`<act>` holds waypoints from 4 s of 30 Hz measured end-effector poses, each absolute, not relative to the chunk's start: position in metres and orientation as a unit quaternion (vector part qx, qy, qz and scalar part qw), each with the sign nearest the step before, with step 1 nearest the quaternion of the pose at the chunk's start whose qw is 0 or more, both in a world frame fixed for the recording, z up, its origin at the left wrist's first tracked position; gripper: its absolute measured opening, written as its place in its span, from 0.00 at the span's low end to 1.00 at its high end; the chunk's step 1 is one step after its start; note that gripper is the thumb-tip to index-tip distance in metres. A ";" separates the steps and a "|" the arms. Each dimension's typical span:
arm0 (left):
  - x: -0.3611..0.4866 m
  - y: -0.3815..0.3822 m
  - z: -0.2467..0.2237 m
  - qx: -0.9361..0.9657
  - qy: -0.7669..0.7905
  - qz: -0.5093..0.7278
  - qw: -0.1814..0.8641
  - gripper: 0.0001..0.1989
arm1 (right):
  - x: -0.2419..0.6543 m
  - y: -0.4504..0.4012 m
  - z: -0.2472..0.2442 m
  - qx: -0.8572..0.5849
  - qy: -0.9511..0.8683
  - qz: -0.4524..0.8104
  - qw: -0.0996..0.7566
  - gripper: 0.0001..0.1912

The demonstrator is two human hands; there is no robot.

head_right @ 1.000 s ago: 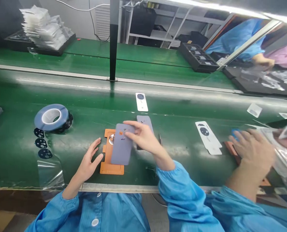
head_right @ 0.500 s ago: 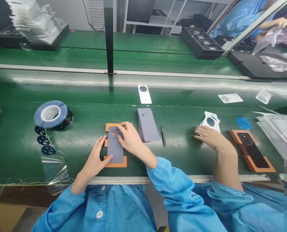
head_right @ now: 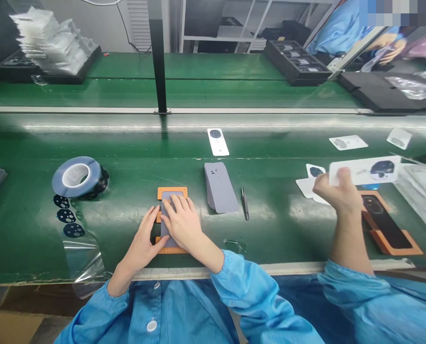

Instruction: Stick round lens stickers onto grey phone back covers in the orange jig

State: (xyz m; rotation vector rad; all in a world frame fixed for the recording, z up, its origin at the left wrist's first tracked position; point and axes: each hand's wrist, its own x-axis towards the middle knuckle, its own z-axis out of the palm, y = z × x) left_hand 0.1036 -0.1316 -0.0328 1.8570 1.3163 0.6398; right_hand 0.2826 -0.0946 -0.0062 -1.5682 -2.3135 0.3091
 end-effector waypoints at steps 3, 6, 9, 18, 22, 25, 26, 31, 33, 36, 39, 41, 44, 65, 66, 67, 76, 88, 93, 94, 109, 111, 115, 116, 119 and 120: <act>0.103 -0.132 -0.031 0.722 0.523 0.252 0.378 0.40 | 0.294 -0.094 0.000 -0.548 -0.796 0.147 0.210 0.18; 0.104 -0.133 -0.030 0.707 0.535 0.262 0.382 0.39 | 0.307 -0.100 0.001 -0.596 -0.746 0.148 0.257 0.17; 0.107 -0.133 -0.028 0.680 0.547 0.292 0.391 0.38 | 0.313 -0.111 -0.003 -0.619 -0.728 0.162 0.246 0.18; 0.104 -0.127 -0.017 0.432 0.573 0.469 0.514 0.26 | 0.296 -0.141 0.039 -0.513 -0.713 0.326 0.349 0.19; 0.095 -0.124 -0.014 0.320 0.574 0.473 0.587 0.33 | 0.295 -0.131 0.040 -0.551 -0.694 0.360 0.290 0.19; 0.095 -0.122 -0.011 0.287 0.559 0.480 0.612 0.43 | 0.291 -0.122 0.029 -0.545 -0.670 0.447 0.234 0.26; 0.095 -0.122 -0.010 0.282 0.553 0.487 0.614 0.43 | 0.288 -0.118 0.024 -0.524 -0.658 0.489 0.232 0.29; 0.082 -0.120 -0.007 0.335 0.562 0.534 0.535 0.37 | 0.278 -0.069 0.006 -0.472 -0.591 0.593 0.277 0.33; 0.066 -0.120 -0.003 0.409 0.608 0.547 0.405 0.33 | 0.281 -0.025 0.003 -0.508 -0.597 0.546 0.296 0.29; 0.034 -0.122 0.005 0.478 0.693 0.523 0.131 0.31 | 0.291 0.056 0.005 -0.615 -0.589 0.429 0.301 0.24; -0.004 -0.124 0.007 0.456 0.772 0.442 0.015 0.39 | 0.300 0.122 0.011 -0.663 -0.581 0.367 0.298 0.24; -0.028 -0.127 0.003 0.424 0.816 0.387 0.065 0.45 | 0.305 0.147 0.013 -0.687 -0.580 0.333 0.284 0.24; -0.054 -0.130 -0.011 0.371 0.834 0.360 0.191 0.43 | 0.311 0.160 0.015 -0.713 -0.588 0.290 0.251 0.21; 0.013 -0.128 0.003 0.258 0.531 0.566 0.575 0.25 | 0.175 -0.054 0.028 -0.335 -0.796 0.443 0.242 0.15; 0.015 -0.129 0.004 0.244 0.525 0.572 0.581 0.25 | 0.176 -0.058 0.027 -0.337 -0.799 0.434 0.245 0.15; 0.016 -0.128 0.005 0.230 0.520 0.577 0.586 0.24 | 0.178 -0.062 0.026 -0.338 -0.804 0.422 0.246 0.15; 0.028 -0.113 -0.007 0.239 0.568 0.560 0.553 0.21 | 0.196 -0.084 0.013 -0.347 -0.827 0.361 0.256 0.13; 0.023 -0.115 -0.014 0.359 0.609 0.516 0.484 0.18 | 0.196 -0.084 0.011 -0.349 -0.844 0.338 0.226 0.20; 0.023 -0.111 -0.016 0.349 0.605 0.513 0.499 0.18 | 0.199 -0.081 0.014 -0.350 -0.839 0.366 0.198 0.17; 0.022 -0.111 -0.017 0.351 0.609 0.512 0.494 0.18 | 0.200 -0.081 0.015 -0.348 -0.839 0.372 0.189 0.18; 0.020 -0.101 -0.023 0.281 0.595 0.502 0.562 0.27 | 0.209 -0.076 0.013 -0.356 -0.746 0.502 0.255 0.10; 0.020 -0.098 -0.022 0.279 0.600 0.508 0.552 0.29 | 0.213 -0.076 0.014 -0.371 -0.704 0.543 0.270 0.04; 0.023 -0.092 -0.020 0.276 0.606 0.505 0.549 0.31 | 0.215 -0.074 0.009 -0.418 -0.626 0.591 0.291 0.12; 0.023 -0.092 -0.019 0.278 0.606 0.503 0.550 0.30 | 0.215 -0.073 0.007 -0.425 -0.612 0.599 0.295 0.12; 0.025 -0.091 -0.019 0.279 0.608 0.499 0.550 0.30 | 0.212 -0.069 0.003 -0.408 -0.627 0.600 0.285 0.16; 0.025 -0.091 -0.019 0.279 0.607 0.498 0.553 0.30 | 0.211 -0.068 0.003 -0.397 -0.649 0.589 0.273 0.18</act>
